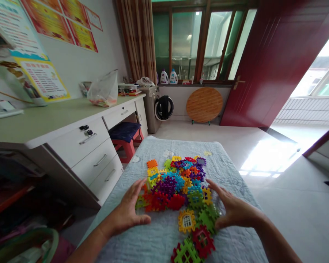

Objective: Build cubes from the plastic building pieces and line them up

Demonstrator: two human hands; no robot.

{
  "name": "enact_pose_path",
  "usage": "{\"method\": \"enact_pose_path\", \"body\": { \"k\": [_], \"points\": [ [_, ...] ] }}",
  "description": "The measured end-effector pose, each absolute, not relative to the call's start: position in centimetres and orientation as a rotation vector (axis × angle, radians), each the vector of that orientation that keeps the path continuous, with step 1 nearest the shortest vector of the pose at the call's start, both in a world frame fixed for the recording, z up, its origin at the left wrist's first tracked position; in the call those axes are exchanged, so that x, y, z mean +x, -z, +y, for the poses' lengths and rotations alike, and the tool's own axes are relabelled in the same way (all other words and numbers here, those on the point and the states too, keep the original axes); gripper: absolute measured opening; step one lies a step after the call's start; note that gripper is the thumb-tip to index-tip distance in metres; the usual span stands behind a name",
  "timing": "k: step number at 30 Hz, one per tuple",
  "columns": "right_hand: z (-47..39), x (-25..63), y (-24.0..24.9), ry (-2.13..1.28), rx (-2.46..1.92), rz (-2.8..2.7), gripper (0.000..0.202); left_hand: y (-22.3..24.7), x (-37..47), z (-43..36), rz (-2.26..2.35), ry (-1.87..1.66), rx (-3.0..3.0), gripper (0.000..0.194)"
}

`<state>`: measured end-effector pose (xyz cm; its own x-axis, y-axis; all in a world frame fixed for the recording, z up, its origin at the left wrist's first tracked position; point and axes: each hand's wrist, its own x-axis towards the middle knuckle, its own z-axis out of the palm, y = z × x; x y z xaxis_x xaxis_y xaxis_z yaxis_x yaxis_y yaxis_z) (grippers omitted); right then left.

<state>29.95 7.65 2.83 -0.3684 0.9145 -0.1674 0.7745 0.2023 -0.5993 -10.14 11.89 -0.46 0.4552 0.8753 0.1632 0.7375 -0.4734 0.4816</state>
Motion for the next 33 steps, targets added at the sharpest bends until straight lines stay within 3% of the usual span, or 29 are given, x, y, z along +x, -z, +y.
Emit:
{"method": "enact_pose_path", "body": {
  "k": [4, 7, 16, 22, 26, 30, 33],
  "points": [
    [7.2, 27.1, -2.5, -0.988, -1.597, -2.455, 0.136, 1.2, -8.0, 9.1, 1.267, -0.508, 2.369, 0.141],
    [7.1, 25.4, -1.4, -0.943, -1.586, -2.438, 0.141, 1.1, -5.0, 7.0, 1.255, -0.543, 2.392, 0.149],
    [7.4, 25.1, 0.5, -0.862, -1.282, -2.115, 0.125, 1.4, -0.9, 5.5, 1.224, -0.550, 2.364, 0.136],
    [7.7, 22.9, 0.1, -0.799, -1.230, -2.014, 0.085, 1.2, 0.2, 7.1, 1.361, -0.572, 2.318, 0.107],
    [8.1, 22.3, 0.1, -0.747, -1.232, -1.919, 0.076, 0.8, 0.7, 8.7, 1.359, -0.568, 2.333, 0.107],
    [8.7, 22.0, 0.4, -0.778, -1.267, -1.754, 0.067, 0.1, 1.1, 10.0, 1.332, -0.630, 2.327, 0.083],
    [9.1, 21.7, 0.7, -0.787, -1.221, -1.666, 0.055, -0.5, 1.8, 10.8, 1.315, -0.723, 2.265, 0.077]
  ]
}}
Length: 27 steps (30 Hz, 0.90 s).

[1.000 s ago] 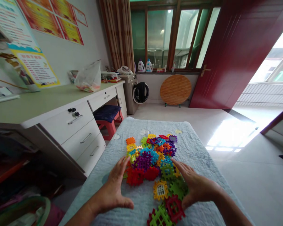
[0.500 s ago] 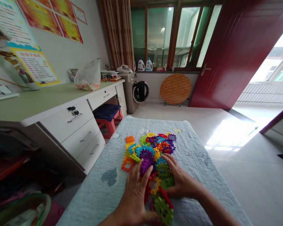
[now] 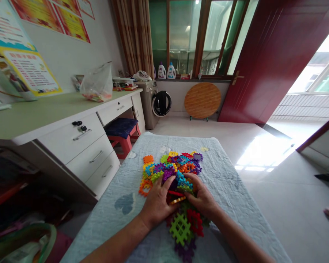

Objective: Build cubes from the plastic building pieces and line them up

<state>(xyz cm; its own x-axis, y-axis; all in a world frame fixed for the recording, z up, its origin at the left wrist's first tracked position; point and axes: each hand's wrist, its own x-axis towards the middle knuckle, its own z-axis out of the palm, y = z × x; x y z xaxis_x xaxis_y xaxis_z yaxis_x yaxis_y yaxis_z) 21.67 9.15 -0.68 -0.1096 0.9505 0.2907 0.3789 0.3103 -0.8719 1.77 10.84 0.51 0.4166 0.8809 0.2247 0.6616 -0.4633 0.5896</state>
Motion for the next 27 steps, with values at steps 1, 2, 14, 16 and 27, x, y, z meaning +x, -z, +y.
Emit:
{"method": "enact_pose_path", "body": {
  "k": [1, 2, 14, 16, 27],
  "points": [
    [9.3, 21.6, 0.8, -0.797, -1.203, -1.635, 0.050, -0.8, 2.1, 11.1, 1.305, -0.751, 2.240, 0.076],
    [9.4, 21.6, 0.9, -0.823, -1.189, -1.595, 0.047, -1.0, 2.4, 11.4, 1.292, -0.777, 2.215, 0.073],
    [10.9, 24.9, 1.2, -0.725, -1.330, -1.245, 0.041, -4.7, 0.4, 14.0, 1.138, -0.864, 1.807, 0.053],
    [11.1, 25.6, 1.4, -0.635, -1.447, -1.274, 0.040, -4.4, -0.8, 14.3, 1.193, -0.850, 1.812, 0.051],
    [12.1, 27.4, 4.1, -0.363, -1.686, -1.423, 0.063, 0.3, -4.0, 17.4, 1.804, -0.911, 2.071, 0.058]
  ]
}}
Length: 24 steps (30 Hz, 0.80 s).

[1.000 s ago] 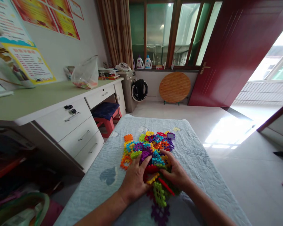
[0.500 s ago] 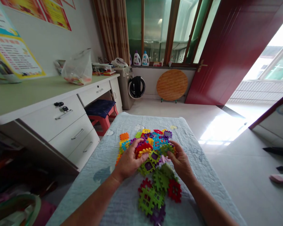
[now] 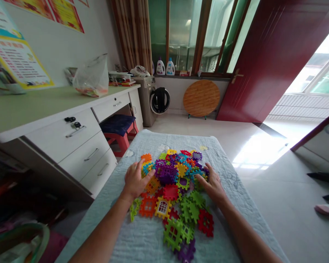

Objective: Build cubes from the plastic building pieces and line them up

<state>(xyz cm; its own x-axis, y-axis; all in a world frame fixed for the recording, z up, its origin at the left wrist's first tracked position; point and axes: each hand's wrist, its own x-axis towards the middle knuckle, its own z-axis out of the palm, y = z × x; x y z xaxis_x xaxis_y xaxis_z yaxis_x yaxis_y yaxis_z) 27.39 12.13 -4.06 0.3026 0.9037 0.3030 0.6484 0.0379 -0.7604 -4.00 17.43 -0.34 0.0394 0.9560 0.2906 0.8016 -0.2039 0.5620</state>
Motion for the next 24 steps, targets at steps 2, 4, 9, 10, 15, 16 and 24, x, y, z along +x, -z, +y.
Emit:
{"method": "enact_pose_path", "body": {
  "k": [2, 4, 9, 10, 15, 16, 24],
  "points": [
    [12.1, 27.0, 4.0, -0.421, -1.679, -1.482, 0.066, 0.5, -3.8, 17.7, 1.796, -0.749, 2.080, 0.066],
    [12.0, 26.4, 3.5, -0.497, -1.663, -1.550, 0.071, 0.5, -3.3, 17.5, 1.657, -0.682, 2.148, 0.076],
    [11.5, 24.9, 1.4, -0.686, -1.538, -1.697, 0.087, 0.0, -1.3, 16.3, 1.285, -0.682, 2.247, 0.103],
    [11.4, 24.6, 1.1, -0.711, -1.513, -1.708, 0.087, -0.2, -1.0, 16.2, 1.236, -0.685, 2.247, 0.104],
    [11.3, 24.0, 0.9, -0.826, -1.393, -1.682, 0.086, -0.7, -0.4, 15.7, 1.078, -0.759, 2.230, 0.102],
    [11.3, 24.0, 1.0, -0.839, -1.375, -1.661, 0.085, -0.7, -0.3, 15.6, 1.068, -0.779, 2.217, 0.101],
    [10.7, 22.6, 0.1, -0.731, -1.203, -1.616, 0.067, -1.3, 0.4, 14.4, 1.028, -1.083, 1.937, 0.091]
  ]
}}
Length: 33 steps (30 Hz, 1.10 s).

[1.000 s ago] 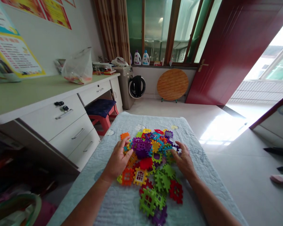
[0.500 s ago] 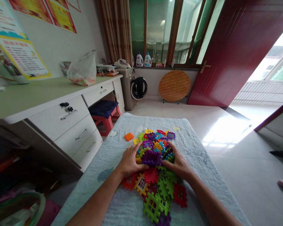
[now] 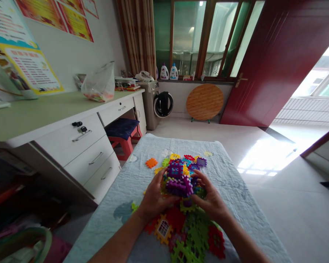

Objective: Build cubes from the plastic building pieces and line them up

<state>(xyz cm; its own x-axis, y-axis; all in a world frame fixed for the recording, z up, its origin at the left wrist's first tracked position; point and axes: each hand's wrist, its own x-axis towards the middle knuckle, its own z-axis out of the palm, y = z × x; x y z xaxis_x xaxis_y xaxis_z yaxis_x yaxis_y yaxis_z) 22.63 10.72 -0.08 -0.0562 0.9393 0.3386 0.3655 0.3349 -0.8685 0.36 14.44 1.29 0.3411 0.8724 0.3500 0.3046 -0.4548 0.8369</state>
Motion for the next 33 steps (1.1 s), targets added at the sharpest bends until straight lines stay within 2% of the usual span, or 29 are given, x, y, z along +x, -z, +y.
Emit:
{"method": "enact_pose_path", "body": {
  "k": [5, 9, 14, 16, 20, 23, 26, 33],
  "points": [
    [9.9, 20.7, -1.0, -0.553, -1.192, -1.682, 0.057, -2.1, 0.3, 14.2, 1.015, -1.184, 1.699, 0.090],
    [10.4, 20.7, -0.5, -0.529, -1.256, -1.655, 0.049, -2.1, -0.1, 14.6, 1.059, -1.242, 1.580, 0.074],
    [12.2, 22.8, -1.0, -0.544, -1.402, -1.723, 0.023, -2.1, -1.5, 15.7, 1.191, -1.270, 1.569, 0.056],
    [13.6, 24.0, -1.5, -0.560, -1.507, -1.700, 0.020, -2.1, -2.2, 16.2, 1.298, -1.255, 1.575, 0.046],
    [17.6, 25.9, -2.5, -0.504, -1.745, -1.596, 0.029, -1.9, -3.4, 17.1, 1.418, -1.174, 1.665, 0.033],
    [20.8, 25.8, -2.9, -0.537, -1.847, -1.717, 0.046, -1.6, -3.8, 17.6, 1.439, -1.131, 1.760, 0.027],
    [22.8, 24.5, -2.9, -0.680, -1.824, -1.897, 0.061, -1.0, -4.2, 18.1, 1.493, -1.127, 1.841, 0.025],
    [20.2, 22.0, -3.9, -0.744, -1.647, -2.203, 0.070, 0.2, -4.8, 18.6, 1.451, -1.035, 1.919, 0.028]
  ]
}}
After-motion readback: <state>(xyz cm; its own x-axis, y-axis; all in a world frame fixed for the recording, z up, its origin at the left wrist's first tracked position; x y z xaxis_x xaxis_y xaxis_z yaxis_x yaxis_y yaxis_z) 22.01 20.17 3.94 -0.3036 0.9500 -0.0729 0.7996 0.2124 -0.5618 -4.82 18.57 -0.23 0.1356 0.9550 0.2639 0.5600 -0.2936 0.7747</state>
